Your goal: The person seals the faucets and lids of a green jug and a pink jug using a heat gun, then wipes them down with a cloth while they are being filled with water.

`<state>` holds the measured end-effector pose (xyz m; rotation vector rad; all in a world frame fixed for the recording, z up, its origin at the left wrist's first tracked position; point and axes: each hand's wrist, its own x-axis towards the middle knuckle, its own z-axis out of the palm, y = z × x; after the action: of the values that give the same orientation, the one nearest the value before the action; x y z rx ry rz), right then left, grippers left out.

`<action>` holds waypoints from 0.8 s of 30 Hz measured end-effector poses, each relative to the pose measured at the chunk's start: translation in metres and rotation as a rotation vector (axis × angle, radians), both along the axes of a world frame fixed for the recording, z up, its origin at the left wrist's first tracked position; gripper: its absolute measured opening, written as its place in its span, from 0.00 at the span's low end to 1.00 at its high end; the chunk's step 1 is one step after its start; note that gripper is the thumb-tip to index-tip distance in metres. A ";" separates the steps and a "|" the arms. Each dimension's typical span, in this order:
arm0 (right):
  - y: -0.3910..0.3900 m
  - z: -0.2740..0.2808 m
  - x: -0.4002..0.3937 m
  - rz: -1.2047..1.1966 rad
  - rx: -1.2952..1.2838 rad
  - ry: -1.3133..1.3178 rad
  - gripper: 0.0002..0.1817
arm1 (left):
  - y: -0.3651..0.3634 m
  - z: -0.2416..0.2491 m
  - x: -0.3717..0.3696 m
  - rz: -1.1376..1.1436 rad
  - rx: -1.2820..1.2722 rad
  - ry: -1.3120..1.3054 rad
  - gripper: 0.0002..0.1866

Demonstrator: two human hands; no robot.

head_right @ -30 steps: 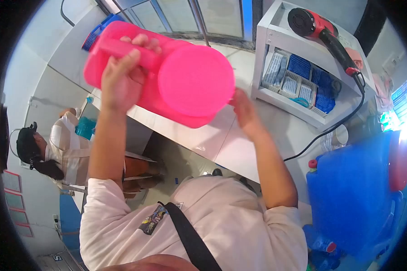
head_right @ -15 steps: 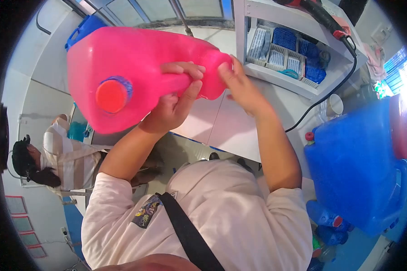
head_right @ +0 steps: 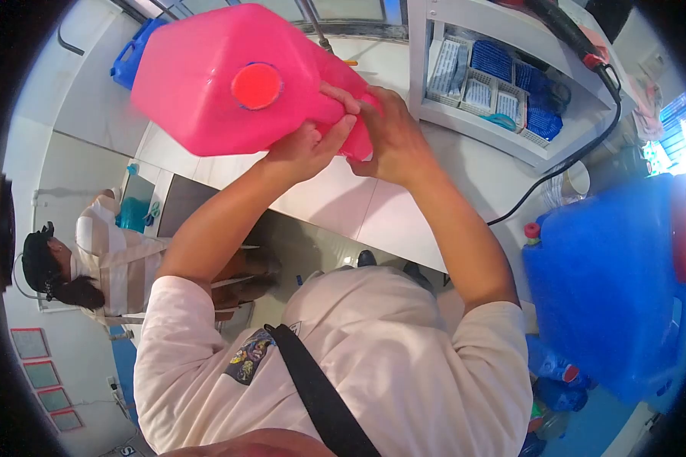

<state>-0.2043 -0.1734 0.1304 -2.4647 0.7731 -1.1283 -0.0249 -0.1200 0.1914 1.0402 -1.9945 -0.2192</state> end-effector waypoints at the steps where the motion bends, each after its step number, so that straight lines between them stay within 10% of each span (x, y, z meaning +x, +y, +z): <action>1: -0.002 -0.008 0.003 -0.013 0.000 -0.039 0.51 | -0.002 0.001 0.000 -0.009 0.014 -0.017 0.07; 4: -0.010 -0.035 0.001 -0.070 -0.309 0.009 0.52 | -0.012 0.007 0.014 -0.033 0.069 -0.004 0.09; 15: 0.003 -0.020 -0.026 -0.287 0.001 0.251 0.55 | -0.096 -0.045 0.183 0.156 -0.137 -0.615 0.11; 18: -0.006 -0.024 -0.014 -0.175 0.345 0.038 0.50 | -0.086 0.010 0.166 0.161 0.111 -0.408 0.12; 24: -0.065 -0.046 0.028 0.399 1.573 -1.330 0.17 | -0.095 0.140 0.173 0.228 0.159 0.153 0.10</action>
<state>-0.1764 -0.2382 0.0846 -0.3219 0.3384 -0.9855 0.1484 -0.2146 0.3315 1.3017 -1.7271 -0.3281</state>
